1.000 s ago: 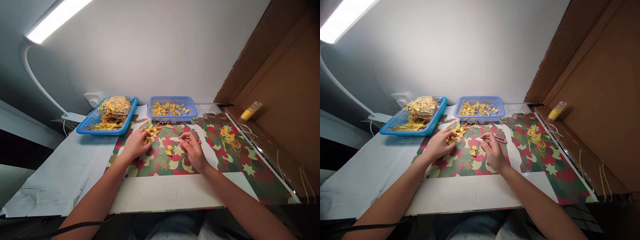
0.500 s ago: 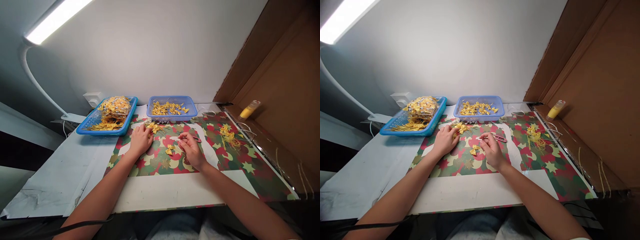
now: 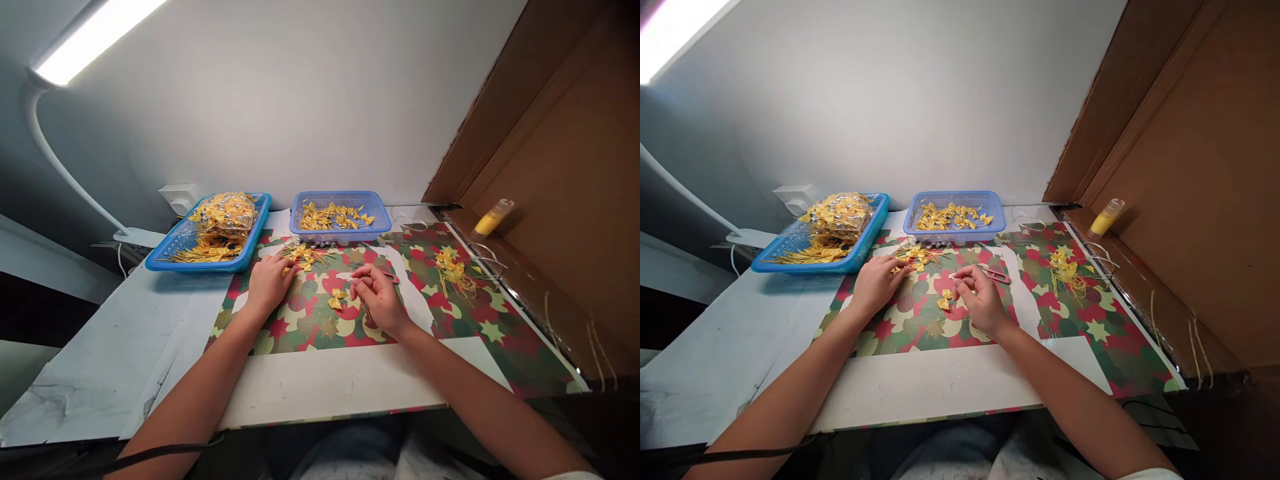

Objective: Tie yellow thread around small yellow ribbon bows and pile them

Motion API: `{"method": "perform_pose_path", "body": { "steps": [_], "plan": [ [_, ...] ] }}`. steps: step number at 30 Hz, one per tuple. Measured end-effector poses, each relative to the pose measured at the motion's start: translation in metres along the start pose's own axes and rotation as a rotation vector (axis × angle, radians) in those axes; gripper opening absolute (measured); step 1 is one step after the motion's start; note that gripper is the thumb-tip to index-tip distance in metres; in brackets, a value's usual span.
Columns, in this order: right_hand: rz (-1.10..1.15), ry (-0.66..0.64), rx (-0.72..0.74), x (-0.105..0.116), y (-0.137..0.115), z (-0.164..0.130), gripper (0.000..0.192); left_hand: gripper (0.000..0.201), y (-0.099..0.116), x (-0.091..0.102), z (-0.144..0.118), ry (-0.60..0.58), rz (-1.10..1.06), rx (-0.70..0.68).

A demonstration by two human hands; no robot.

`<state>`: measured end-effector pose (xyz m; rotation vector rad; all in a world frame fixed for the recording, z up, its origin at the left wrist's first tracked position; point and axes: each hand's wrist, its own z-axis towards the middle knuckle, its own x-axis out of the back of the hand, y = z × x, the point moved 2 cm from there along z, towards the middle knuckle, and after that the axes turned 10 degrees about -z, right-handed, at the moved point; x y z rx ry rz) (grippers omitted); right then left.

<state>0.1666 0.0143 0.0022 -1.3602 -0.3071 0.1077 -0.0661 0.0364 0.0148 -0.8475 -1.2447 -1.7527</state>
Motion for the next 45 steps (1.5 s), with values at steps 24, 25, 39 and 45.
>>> {"method": "perform_pose_path", "body": {
  "steps": [24, 25, 39, 45],
  "plan": [
    [-0.258, -0.033, 0.056, -0.006, -0.013, -0.005, 0.015, 0.037, 0.055, -0.027, -0.028, -0.222, -1.405, 0.378],
    [-0.259, -0.030, 0.052, -0.006, -0.013, -0.005, 0.015, 0.036, 0.055, -0.027, -0.028, -0.228, -1.395, 0.362],
    [-0.054, -0.190, -0.107, -0.011, -0.005, -0.006, 0.019, 0.017, 0.060, -0.016, -0.028, -0.132, -1.232, 0.039],
    [0.084, -0.301, -0.060, -0.008, -0.005, -0.003, 0.035, 0.013, 0.060, -0.011, -0.028, -0.061, -1.217, -0.011]
  ]
}}
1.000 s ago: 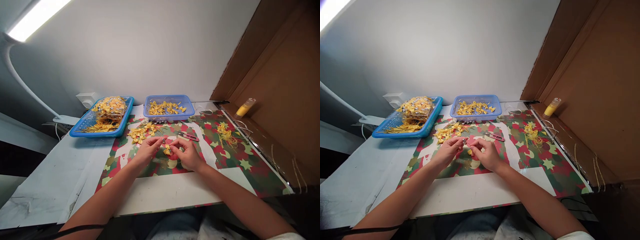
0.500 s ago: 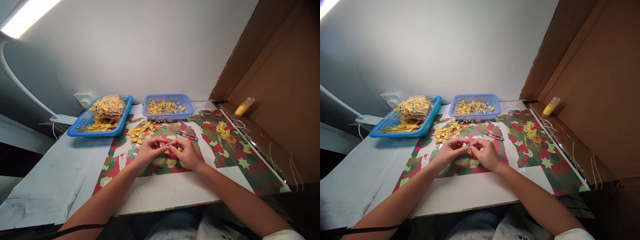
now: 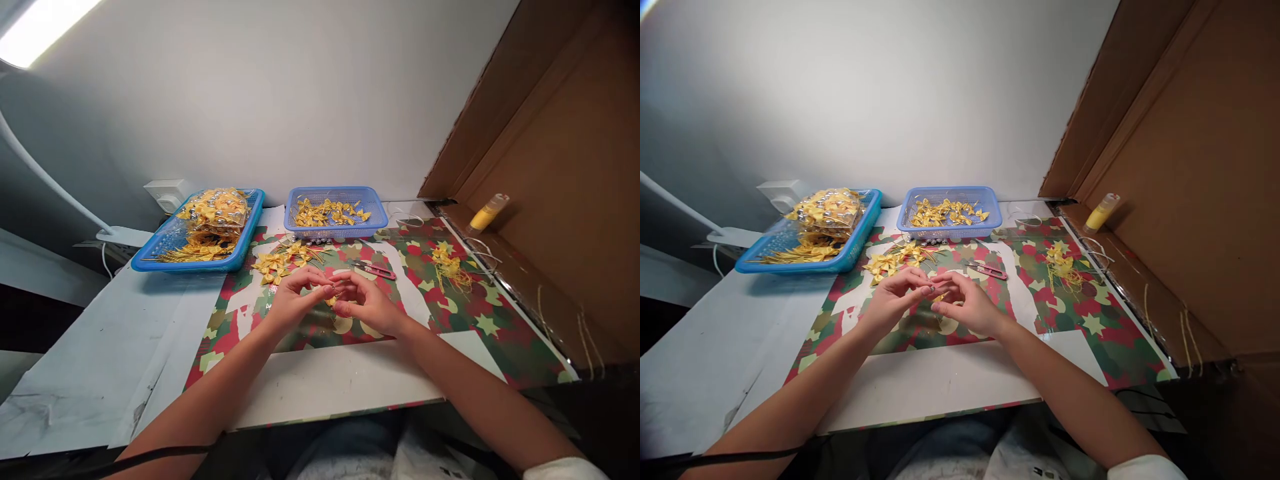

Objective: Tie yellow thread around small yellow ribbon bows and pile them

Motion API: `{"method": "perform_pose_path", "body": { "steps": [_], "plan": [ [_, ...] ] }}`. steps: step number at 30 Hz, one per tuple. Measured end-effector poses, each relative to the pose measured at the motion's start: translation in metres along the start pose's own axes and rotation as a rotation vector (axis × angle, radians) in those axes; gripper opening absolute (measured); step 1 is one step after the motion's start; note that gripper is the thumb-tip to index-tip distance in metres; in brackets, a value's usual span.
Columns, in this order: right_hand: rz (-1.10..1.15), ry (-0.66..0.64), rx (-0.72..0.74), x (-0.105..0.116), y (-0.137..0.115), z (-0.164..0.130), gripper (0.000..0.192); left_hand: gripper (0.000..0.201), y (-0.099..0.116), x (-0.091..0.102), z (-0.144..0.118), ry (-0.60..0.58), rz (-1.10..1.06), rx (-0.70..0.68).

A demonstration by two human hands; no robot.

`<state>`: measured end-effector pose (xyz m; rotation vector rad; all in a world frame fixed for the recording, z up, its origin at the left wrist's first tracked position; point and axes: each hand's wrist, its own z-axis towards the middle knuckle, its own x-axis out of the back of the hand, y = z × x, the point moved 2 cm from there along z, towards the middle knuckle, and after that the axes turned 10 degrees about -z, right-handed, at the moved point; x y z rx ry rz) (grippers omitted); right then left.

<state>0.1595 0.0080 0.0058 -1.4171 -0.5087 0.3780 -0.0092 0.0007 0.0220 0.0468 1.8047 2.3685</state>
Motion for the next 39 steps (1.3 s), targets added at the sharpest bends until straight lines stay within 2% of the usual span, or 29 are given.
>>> {"method": "perform_pose_path", "body": {
  "steps": [2, 7, 10, 13, 16, 18, 22, 26, 28, 31, 34, 37, 39],
  "plan": [
    [0.040, -0.006, -0.002, 0.000, 0.002, 0.000, 0.039, 0.010, 0.000, -0.001, -0.001, -0.019, 0.045, -0.023],
    [-0.015, 0.031, -0.084, 0.002, 0.004, 0.000, 0.022, 0.016, -0.001, -0.002, 0.000, -0.010, 0.021, 0.004],
    [-0.305, 0.028, -0.021, 0.009, -0.002, -0.001, 0.016, 0.019, 0.002, 0.005, 0.003, 0.094, -0.098, -0.035],
    [-0.635, -0.042, 0.052, 0.015, -0.006, -0.001, 0.011, 0.020, 0.008, 0.015, 0.006, 0.205, -0.195, -0.136],
    [-0.782, -0.128, 0.112, 0.018, -0.005, 0.000, 0.013, 0.019, 0.012, 0.019, 0.005, 0.220, -0.224, -0.191],
    [-0.813, -0.129, 0.166, 0.019, -0.005, 0.000, 0.018, 0.018, 0.013, 0.018, 0.004, 0.189, -0.205, -0.200],
    [-0.697, -0.023, 0.261, 0.019, -0.013, -0.001, 0.040, 0.015, 0.013, 0.009, -0.001, 0.078, -0.133, -0.207],
    [-0.515, -0.023, 0.362, 0.012, -0.022, -0.004, 0.021, 0.013, 0.013, 0.000, -0.004, -0.001, -0.067, -0.184],
    [-0.469, -0.030, 0.357, 0.008, -0.023, -0.005, 0.023, 0.015, 0.013, -0.002, -0.005, -0.025, -0.016, -0.178],
    [-0.432, -0.022, 0.275, 0.008, -0.022, -0.006, 0.029, 0.020, 0.012, -0.004, -0.007, -0.081, 0.116, -0.175],
    [-0.327, 0.037, 0.217, 0.014, -0.024, -0.007, 0.032, 0.028, 0.004, -0.005, -0.007, -0.108, 0.401, -0.117],
    [-0.188, 0.104, 0.214, 0.021, -0.027, -0.008, 0.033, 0.022, -0.010, -0.007, -0.007, -0.097, 0.812, -0.024],
    [-0.113, 0.128, 0.223, 0.024, -0.029, -0.008, 0.032, 0.022, -0.018, -0.009, -0.006, -0.122, 0.967, 0.014]
  ]
}}
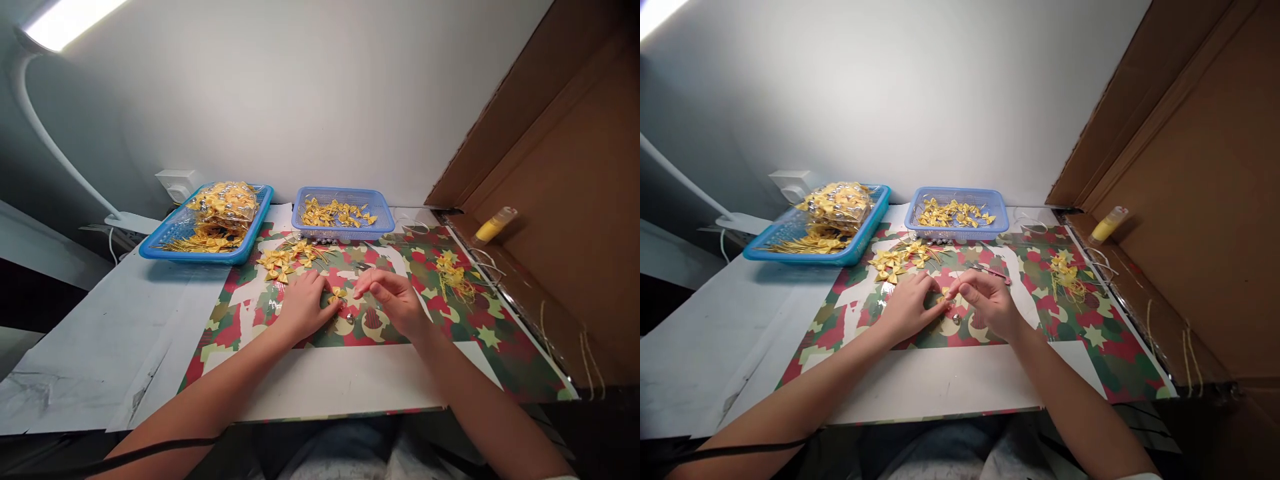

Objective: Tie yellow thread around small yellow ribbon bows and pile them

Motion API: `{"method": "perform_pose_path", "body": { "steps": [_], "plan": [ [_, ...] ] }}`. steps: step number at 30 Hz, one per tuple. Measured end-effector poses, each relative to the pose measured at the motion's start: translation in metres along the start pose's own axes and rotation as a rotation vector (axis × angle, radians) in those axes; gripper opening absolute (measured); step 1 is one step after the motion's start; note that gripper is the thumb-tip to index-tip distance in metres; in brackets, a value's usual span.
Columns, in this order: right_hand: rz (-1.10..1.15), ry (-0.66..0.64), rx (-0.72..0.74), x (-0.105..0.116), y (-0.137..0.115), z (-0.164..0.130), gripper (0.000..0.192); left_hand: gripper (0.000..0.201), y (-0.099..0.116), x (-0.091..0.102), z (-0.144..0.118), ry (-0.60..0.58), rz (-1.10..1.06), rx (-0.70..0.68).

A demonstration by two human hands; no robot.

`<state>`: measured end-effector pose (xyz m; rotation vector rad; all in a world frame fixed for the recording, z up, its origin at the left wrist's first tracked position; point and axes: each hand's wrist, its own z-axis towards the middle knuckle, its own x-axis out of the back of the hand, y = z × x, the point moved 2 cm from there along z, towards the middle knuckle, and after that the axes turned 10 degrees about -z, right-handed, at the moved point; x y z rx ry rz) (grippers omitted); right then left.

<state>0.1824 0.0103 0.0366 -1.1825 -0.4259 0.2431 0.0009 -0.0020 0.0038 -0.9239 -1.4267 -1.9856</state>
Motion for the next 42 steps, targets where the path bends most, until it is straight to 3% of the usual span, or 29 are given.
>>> {"method": "perform_pose_path", "body": {
  "steps": [4, 10, 12, 17, 21, 28, 33, 42],
  "plan": [
    [0.118, 0.073, 0.051, 0.007, -0.007, 0.000, 0.028, 0.018, -0.002, -0.005, 0.001, -0.059, 0.031, 0.003],
    [0.064, 0.227, 0.096, 0.021, -0.016, -0.004, 0.038, 0.015, -0.002, 0.000, 0.001, -0.009, -0.222, 0.020],
    [-0.017, 0.210, 0.083, 0.020, -0.016, -0.004, 0.039, 0.016, -0.002, 0.000, 0.001, -0.003, -0.343, 0.071],
    [-0.278, 0.026, 0.009, 0.000, -0.005, -0.001, 0.028, 0.022, -0.004, 0.001, 0.001, -0.013, -0.598, 0.138],
    [-0.395, 0.005, -0.090, -0.013, 0.011, 0.001, 0.027, 0.031, -0.003, 0.004, 0.001, -0.037, -0.703, 0.174],
    [-0.313, 0.087, -0.041, -0.017, 0.018, 0.001, 0.026, 0.036, 0.001, 0.007, 0.000, -0.062, -0.801, 0.223],
    [-0.293, 0.114, -0.096, -0.016, 0.023, 0.001, 0.026, 0.038, 0.002, 0.008, -0.001, -0.067, -0.837, 0.263],
    [-0.120, 0.254, -0.159, -0.022, 0.024, -0.001, 0.024, 0.036, 0.003, 0.005, -0.002, 0.109, -0.899, 0.211]
  ]
}}
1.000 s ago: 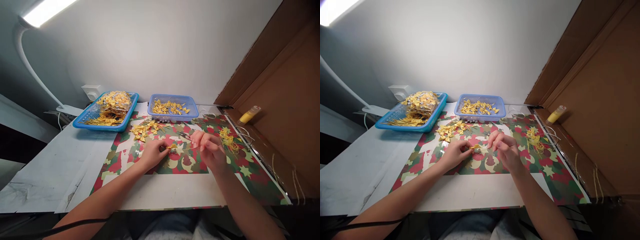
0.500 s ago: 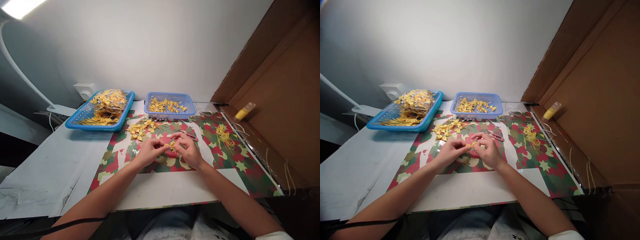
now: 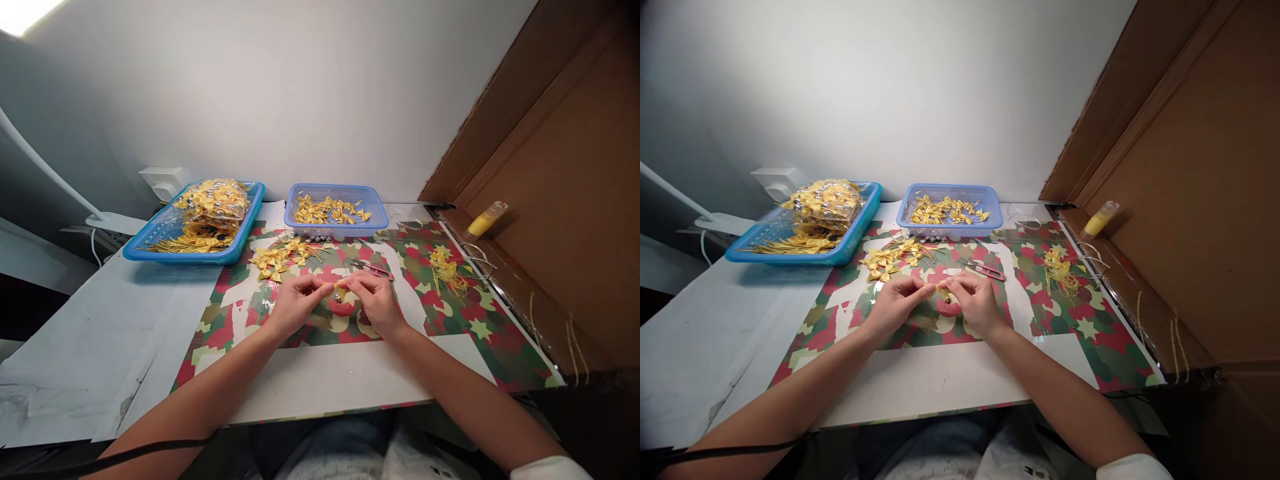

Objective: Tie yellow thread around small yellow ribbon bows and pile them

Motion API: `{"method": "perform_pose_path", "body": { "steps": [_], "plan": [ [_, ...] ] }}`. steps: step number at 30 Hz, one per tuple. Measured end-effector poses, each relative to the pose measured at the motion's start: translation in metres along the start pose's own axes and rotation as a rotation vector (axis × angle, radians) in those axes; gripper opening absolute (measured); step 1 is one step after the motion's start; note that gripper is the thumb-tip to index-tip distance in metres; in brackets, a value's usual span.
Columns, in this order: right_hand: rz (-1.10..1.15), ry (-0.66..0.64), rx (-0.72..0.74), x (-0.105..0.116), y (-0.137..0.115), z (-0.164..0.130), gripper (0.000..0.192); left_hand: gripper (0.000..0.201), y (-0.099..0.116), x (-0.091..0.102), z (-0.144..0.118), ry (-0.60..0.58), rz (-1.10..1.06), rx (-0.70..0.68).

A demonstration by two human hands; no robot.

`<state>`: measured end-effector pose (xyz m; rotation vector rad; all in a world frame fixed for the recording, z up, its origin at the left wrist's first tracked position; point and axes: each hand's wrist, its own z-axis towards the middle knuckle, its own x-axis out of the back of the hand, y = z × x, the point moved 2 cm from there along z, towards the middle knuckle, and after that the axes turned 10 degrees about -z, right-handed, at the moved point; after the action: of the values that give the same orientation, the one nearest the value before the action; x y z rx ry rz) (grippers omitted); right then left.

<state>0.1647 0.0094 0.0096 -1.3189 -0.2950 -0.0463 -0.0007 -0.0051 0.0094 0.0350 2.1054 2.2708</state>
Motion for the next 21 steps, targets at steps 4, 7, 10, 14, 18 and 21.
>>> {"method": "perform_pose_path", "body": {
  "steps": [4, 7, 10, 14, 18, 21],
  "plan": [
    [-0.003, 0.026, 0.016, -0.0010, -0.0017, -0.0014, 0.024, 0.032, -0.0036, -0.0020, -0.0009, 0.015, -0.081, 0.021],
    [-0.057, 0.046, 0.058, -0.0008, -0.0027, -0.0022, 0.025, 0.028, -0.0058, -0.0032, -0.0009, -0.027, -0.169, 0.057],
    [-0.087, 0.039, 0.071, -0.0012, -0.0026, -0.0025, 0.026, 0.029, -0.0061, -0.0039, -0.0010, -0.034, -0.225, 0.094],
    [-0.054, -0.003, 0.052, -0.0015, -0.0030, -0.0023, 0.025, 0.030, -0.0039, -0.0034, -0.0014, 0.014, -0.233, 0.097],
    [0.013, -0.072, 0.027, -0.0021, -0.0047, -0.0022, 0.026, 0.027, -0.0021, -0.0027, -0.0021, 0.026, -0.239, 0.072],
    [0.043, -0.109, 0.020, -0.0031, -0.0050, -0.0024, 0.026, 0.025, -0.0018, -0.0026, -0.0029, 0.035, -0.203, 0.041]
  ]
}}
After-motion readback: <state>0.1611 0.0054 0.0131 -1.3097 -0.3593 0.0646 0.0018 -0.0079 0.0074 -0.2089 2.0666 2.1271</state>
